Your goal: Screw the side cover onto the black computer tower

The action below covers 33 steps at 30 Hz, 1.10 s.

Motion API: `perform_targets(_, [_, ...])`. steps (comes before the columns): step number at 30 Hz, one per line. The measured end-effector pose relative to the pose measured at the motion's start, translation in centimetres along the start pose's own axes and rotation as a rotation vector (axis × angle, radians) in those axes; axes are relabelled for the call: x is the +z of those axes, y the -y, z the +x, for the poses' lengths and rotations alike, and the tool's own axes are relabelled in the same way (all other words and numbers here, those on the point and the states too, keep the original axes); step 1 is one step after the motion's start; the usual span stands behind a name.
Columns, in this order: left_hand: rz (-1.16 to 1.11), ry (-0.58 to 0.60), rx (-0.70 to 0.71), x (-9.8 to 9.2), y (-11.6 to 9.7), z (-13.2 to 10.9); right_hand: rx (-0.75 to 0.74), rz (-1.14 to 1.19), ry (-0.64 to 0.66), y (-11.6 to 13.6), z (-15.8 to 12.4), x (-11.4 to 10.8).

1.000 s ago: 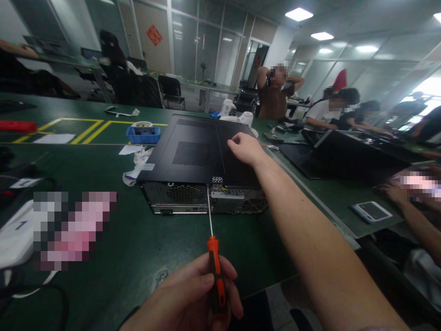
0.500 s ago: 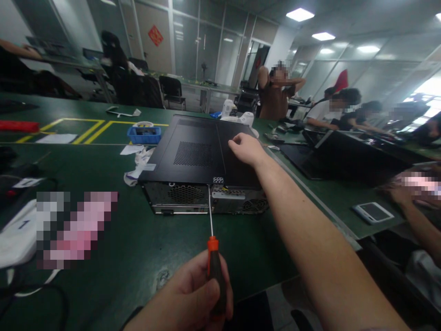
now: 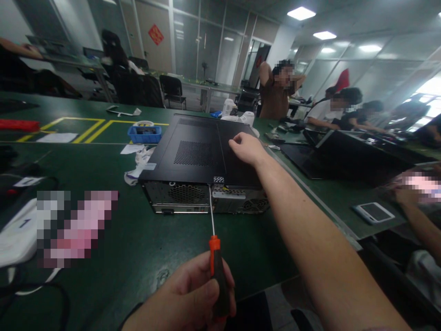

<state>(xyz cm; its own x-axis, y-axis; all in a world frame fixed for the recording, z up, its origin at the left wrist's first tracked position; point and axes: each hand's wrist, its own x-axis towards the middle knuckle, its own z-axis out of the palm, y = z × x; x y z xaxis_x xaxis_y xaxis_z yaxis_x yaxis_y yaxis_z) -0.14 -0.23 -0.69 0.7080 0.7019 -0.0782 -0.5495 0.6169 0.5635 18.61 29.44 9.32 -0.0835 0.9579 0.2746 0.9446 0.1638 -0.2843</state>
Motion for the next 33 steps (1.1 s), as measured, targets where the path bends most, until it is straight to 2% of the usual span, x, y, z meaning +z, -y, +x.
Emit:
perform_targets(6, [0.079,0.029,0.076,0.02,-0.19,0.18,-0.001,0.002,-0.003,-0.06,0.03,0.04])
perform_targets(10, [0.092,-0.003,0.064,0.07,-0.03,0.64,-0.001,-0.001,-0.002,-0.02,0.01,0.05])
perform_targets(12, [0.085,0.020,0.062,0.03,0.11,0.75,-0.002,-0.004,0.001,0.02,-0.02,0.05])
perform_targets(21, [-0.060,-0.033,-0.042,0.36,-0.39,0.03,0.006,-0.002,0.008,0.04,0.01,-0.02])
perform_targets(33, [0.056,-0.004,0.035,0.06,-0.42,0.26,0.002,-0.004,0.004,0.18,-0.18,-0.17])
